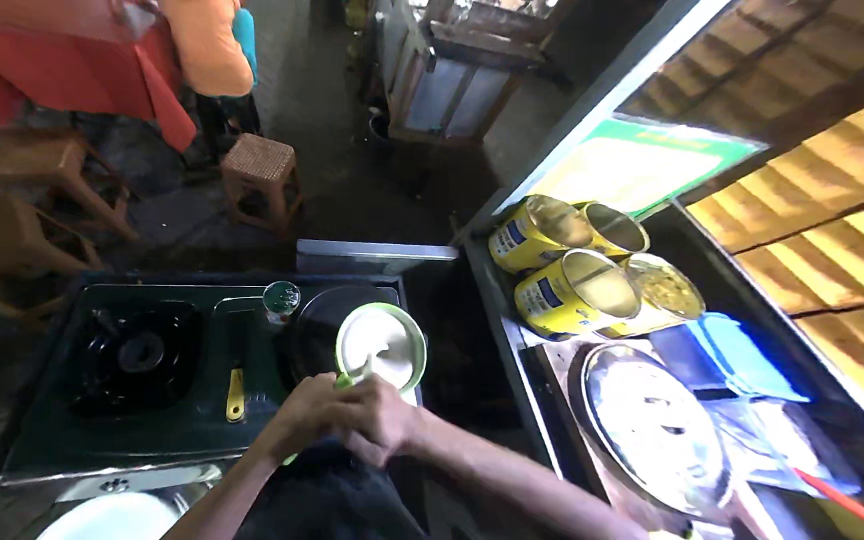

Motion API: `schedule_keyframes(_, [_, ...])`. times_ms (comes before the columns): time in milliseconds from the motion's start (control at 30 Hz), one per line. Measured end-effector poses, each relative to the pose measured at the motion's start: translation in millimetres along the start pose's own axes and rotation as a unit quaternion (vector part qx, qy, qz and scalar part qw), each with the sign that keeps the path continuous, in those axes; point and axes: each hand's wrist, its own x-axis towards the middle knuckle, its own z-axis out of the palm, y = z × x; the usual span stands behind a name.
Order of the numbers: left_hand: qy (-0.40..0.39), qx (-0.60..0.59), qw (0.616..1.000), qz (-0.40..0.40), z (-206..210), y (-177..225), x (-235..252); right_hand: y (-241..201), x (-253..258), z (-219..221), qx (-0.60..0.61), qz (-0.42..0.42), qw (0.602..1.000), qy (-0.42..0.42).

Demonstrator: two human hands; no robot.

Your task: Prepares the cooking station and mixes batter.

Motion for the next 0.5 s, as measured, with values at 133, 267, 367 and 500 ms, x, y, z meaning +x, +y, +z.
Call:
schedule_keyframes(133, [-0.021, 0.045, 0.997, -0.060, 0, 10, 0, 59, 19, -21, -0.010, 0.100, 0.983, 0.154])
schedule_keyframes(267, [0.002, 0.042, 0.994, -0.104, -5, 14, 4, 38, -34, 7, 0.116, 0.213, 0.919, 0.311])
schedule_keyframes(367, [0.000, 0.036, 0.991, -0.125, -4, 11, 12, 4, -13, -2, 0.288, 0.365, 0.740, 0.487])
schedule_keyframes(500, [0.002, 0.007, 0.993, -0.120, -5, 11, 17, -20, 10, -82, 0.355, 0.265, 0.678, 0.587])
